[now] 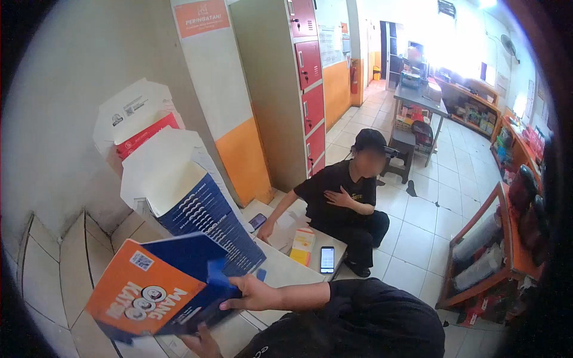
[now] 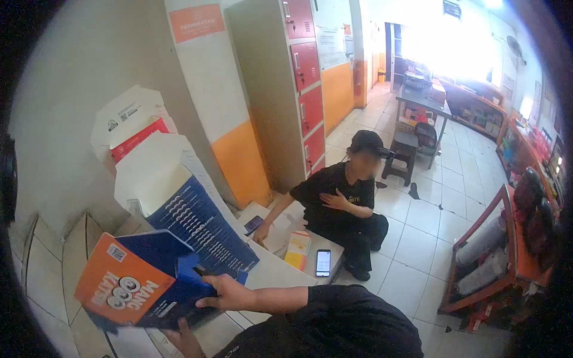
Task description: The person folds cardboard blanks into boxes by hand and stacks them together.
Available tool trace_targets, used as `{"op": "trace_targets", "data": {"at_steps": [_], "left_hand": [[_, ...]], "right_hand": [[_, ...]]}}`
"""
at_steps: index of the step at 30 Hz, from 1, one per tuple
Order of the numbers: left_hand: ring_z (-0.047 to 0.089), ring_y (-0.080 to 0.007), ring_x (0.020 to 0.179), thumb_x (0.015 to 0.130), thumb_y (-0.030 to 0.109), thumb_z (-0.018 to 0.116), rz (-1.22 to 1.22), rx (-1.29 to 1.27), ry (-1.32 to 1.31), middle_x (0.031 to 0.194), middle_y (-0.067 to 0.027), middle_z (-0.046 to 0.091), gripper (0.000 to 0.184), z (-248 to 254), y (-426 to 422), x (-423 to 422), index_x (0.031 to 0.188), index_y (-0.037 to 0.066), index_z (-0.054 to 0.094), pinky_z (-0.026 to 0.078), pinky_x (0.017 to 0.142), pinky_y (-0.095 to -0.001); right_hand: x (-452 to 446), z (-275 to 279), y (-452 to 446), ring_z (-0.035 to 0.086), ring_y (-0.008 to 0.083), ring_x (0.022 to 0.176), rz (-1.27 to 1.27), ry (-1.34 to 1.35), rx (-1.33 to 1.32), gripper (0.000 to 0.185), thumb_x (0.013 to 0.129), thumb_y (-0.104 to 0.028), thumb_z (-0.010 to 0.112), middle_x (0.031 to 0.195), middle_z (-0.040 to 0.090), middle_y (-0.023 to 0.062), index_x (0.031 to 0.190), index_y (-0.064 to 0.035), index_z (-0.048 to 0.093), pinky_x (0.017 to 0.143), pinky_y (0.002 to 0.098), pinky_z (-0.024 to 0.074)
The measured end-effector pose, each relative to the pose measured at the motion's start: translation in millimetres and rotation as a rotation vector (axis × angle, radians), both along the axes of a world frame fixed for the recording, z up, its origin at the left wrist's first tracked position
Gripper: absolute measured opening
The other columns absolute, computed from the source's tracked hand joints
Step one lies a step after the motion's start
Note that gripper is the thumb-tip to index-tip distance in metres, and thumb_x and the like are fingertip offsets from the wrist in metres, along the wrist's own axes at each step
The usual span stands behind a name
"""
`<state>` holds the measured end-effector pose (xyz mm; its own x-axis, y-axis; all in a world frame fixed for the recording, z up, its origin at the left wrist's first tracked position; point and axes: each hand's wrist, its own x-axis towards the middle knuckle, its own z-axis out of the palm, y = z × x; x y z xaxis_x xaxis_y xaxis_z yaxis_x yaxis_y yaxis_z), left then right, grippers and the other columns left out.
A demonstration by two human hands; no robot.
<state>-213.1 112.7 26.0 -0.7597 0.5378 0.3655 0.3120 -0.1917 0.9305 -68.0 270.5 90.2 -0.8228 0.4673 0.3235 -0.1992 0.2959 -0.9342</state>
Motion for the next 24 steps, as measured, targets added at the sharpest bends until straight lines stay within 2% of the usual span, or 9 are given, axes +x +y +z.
{"op": "trace_targets", "data": {"at_steps": [1, 4, 8, 9, 12, 15, 18, 19, 24], "left_hand": [[0.019, -0.0388, 0.129, 0.068, 0.058, 0.067, 0.016, -0.086, 0.043, 0.142, -0.0216, 0.006, 0.107, 4.2, 0.9, -8.1, 0.141, 0.009, 0.006, 0.022, 0.104, -0.0511], [0.010, -0.0411, 0.130, 0.068, 0.071, 0.054, 0.494, -0.294, 0.714, 0.142, -0.0240, 0.003, 0.103, 16.6, -1.0, -12.3, 0.140, 0.010, 0.012, 0.020, 0.101, -0.0549], [0.003, -0.0435, 0.130, 0.066, 0.077, 0.049, 0.565, -0.185, 0.832, 0.140, -0.0268, -0.001, 0.106, -4.7, -9.6, -6.1, 0.139, 0.008, 0.012, 0.016, 0.099, -0.0600], [0.012, -0.0380, 0.130, 0.065, 0.070, 0.060, 0.426, -0.150, 0.771, 0.140, -0.0238, -0.001, 0.111, -17.8, -16.9, -8.8, 0.139, 0.004, 0.008, 0.021, 0.102, -0.0518], [0.023, -0.0323, 0.127, 0.065, 0.050, 0.074, -0.045, 0.153, 0.321, 0.139, -0.0198, 0.013, 0.108, -42.6, -10.4, -4.2, 0.138, 0.004, 0.008, 0.028, 0.101, -0.0484], [0.039, -0.0275, 0.118, 0.062, 0.028, 0.081, -0.288, 0.348, -0.287, 0.129, -0.0151, 0.036, 0.099, -16.7, -6.3, 20.6, 0.135, 0.004, 0.018, 0.034, 0.097, -0.0434], [0.050, -0.0289, 0.108, 0.060, 0.017, 0.082, -0.276, 0.356, -0.565, 0.117, -0.0123, 0.049, 0.087, -16.1, -1.1, 22.3, 0.129, 0.006, 0.031, 0.045, 0.091, -0.0431], [0.052, -0.0279, 0.104, 0.061, 0.016, 0.080, -0.233, 0.387, -0.583, 0.115, -0.0118, 0.051, 0.082, -16.7, -0.6, 22.0, 0.127, 0.005, 0.033, 0.046, 0.088, -0.0419], [0.057, -0.0262, 0.097, 0.065, 0.012, 0.076, -0.210, 0.504, -0.549, 0.112, -0.0114, 0.054, 0.068, 4.0, 3.5, 27.4, 0.122, 0.002, 0.040, 0.052, 0.078, -0.0401]], "right_hand": [[-1.1, -5.2, -4.1, 0.062, 0.0271, 0.082, -0.015, 0.045, -0.037, 0.045, 0.074, -0.026, 0.072, 0.088, 0.063, 0.0172, 0.107, -0.0013, 0.055, 0.073, 0.0339, 0.0456], [-0.6, -7.3, -1.5, 0.062, 0.0268, 0.081, -0.068, 0.015, -0.041, 0.039, 0.076, -0.025, 0.070, 0.088, 0.064, 0.0164, 0.104, -0.0017, 0.056, 0.073, 0.0334, 0.0455], [-1.7, -5.1, 7.6, 0.054, 0.0103, 0.093, 0.122, -0.033, -0.289, 0.037, 0.081, -0.014, 0.066, 0.102, 0.061, 0.0047, 0.112, -0.0005, 0.051, 0.085, 0.0271, 0.0421], [-2.9, 2.5, 4.0, 0.050, 0.0095, 0.099, 0.171, -0.006, -0.368, 0.038, 0.082, -0.011, 0.064, 0.107, 0.058, 0.0032, 0.115, 0.0002, 0.048, 0.089, 0.0279, 0.0402], [-6.7, 18.5, -0.9, 0.049, 0.0090, 0.100, 0.254, 0.023, -0.381, 0.044, 0.083, -0.013, 0.064, 0.108, 0.057, 0.0041, 0.119, 0.0014, 0.043, 0.090, 0.0280, 0.0400], [-13.9, 32.1, 1.0, 0.054, 0.0173, 0.100, 0.198, -0.093, -0.246, 0.053, 0.082, -0.019, 0.065, 0.113, 0.056, 0.0116, 0.122, 0.0028, 0.039, 0.091, 0.0306, 0.0405], [-14.6, 55.1, -9.3, 0.050, 0.0318, 0.110, -0.234, -0.143, 0.468, 0.064, 0.080, -0.026, 0.065, 0.125, 0.044, 0.0237, 0.127, 0.0044, 0.033, 0.094, 0.0332, 0.0381], [-20.3, 42.4, -4.9, 0.034, 0.0423, 0.123, -0.290, 0.009, 0.681, 0.068, 0.079, -0.029, 0.064, 0.134, 0.029, 0.0294, 0.130, 0.0018, 0.031, 0.100, 0.0431, 0.0307], [-18.6, 17.4, -14.1, 0.018, 0.0424, 0.131, -0.407, 0.150, 0.837, 0.066, 0.080, -0.025, 0.063, 0.140, 0.020, 0.0280, 0.133, -0.0015, 0.031, 0.103, 0.0565, 0.0147]]}}
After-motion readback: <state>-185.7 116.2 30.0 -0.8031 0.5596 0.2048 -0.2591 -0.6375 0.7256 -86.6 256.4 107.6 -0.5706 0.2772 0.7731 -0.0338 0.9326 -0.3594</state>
